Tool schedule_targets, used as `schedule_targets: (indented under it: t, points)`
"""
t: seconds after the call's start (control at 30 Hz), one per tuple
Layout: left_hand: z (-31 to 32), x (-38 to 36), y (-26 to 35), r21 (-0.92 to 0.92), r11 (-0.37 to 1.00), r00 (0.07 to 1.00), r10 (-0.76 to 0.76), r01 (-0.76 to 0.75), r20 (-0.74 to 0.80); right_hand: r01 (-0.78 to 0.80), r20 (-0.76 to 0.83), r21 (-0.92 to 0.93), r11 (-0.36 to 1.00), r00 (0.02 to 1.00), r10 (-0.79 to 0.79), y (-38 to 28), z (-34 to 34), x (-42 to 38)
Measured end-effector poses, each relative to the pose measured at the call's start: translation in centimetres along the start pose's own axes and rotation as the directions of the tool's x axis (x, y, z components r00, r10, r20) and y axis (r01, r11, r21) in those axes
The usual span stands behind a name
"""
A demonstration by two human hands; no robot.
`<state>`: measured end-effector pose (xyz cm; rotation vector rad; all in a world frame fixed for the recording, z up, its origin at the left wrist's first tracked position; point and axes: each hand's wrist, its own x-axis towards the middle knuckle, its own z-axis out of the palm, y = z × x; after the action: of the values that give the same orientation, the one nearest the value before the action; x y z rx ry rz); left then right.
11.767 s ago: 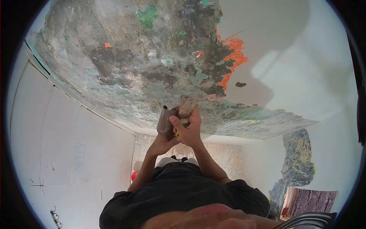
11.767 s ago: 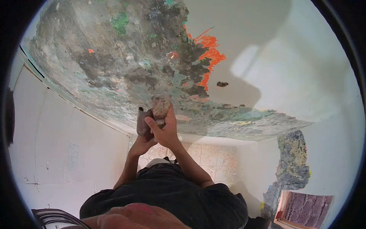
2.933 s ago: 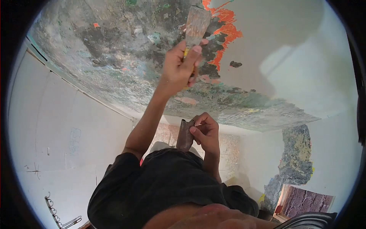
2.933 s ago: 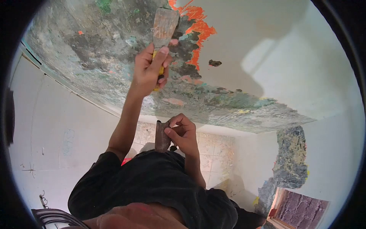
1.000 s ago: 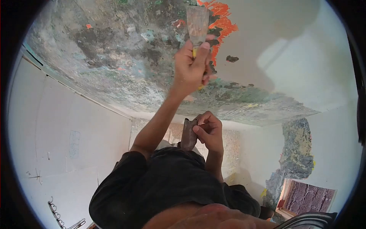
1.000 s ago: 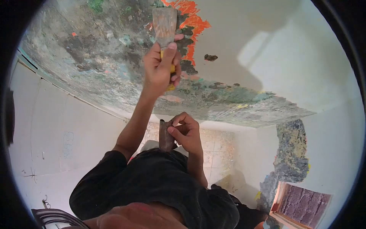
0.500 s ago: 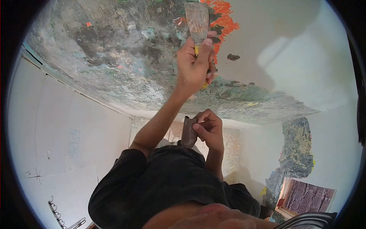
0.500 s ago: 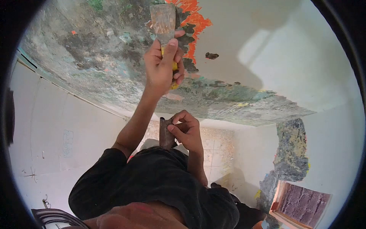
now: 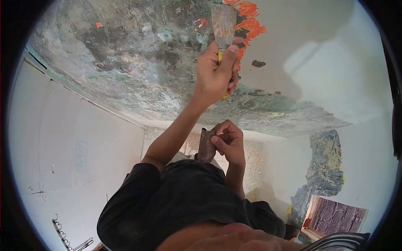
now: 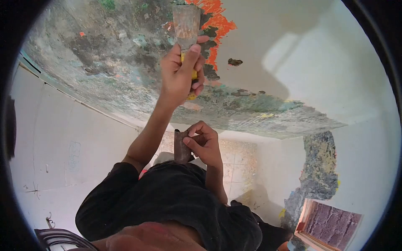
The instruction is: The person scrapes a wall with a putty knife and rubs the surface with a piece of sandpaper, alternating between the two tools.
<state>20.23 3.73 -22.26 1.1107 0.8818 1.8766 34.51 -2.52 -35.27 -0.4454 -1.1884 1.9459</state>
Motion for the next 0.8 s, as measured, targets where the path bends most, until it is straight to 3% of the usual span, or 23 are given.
schedule_targets:
  t: [0.1,0.4,0.5,0.6,0.7,0.8]
  points:
    - [-1.2,0.0,-1.3,0.063,0.997,0.999,0.036,-0.037,0.015,0.009,0.021,0.005,1.0,1.0,-0.01,-0.2,-0.2,-0.3]
    - [-0.6,1.0,-1.7,0.031,0.994,0.995,0.102,-0.102,0.011,0.022,0.0,0.019,1.0,1.0,-0.022,0.1,-0.2,0.0]
    - [0.8,1.8,-0.7,-0.049,0.993,0.995,0.102,-0.103,-0.021,0.001,-0.005,0.015,1.0,1.0,-0.001,0.1,-0.2,-0.2]
    - [0.9,0.0,-2.0,-0.038,0.999,1.0,-0.001,0.002,0.025,0.004,0.02,0.011,1.0,1.0,-0.004,-0.5,-0.3,-0.4]
    - [0.9,1.4,-1.7,-0.073,0.995,0.997,0.069,-0.068,0.018,0.022,0.011,0.0,1.0,1.0,-0.022,-0.5,-0.9,-0.1]
    - [2.0,1.1,-0.8,-0.132,0.991,0.999,0.038,-0.038,-0.005,0.018,-0.018,0.007,1.0,1.0,-0.018,-0.7,-0.9,-0.5]
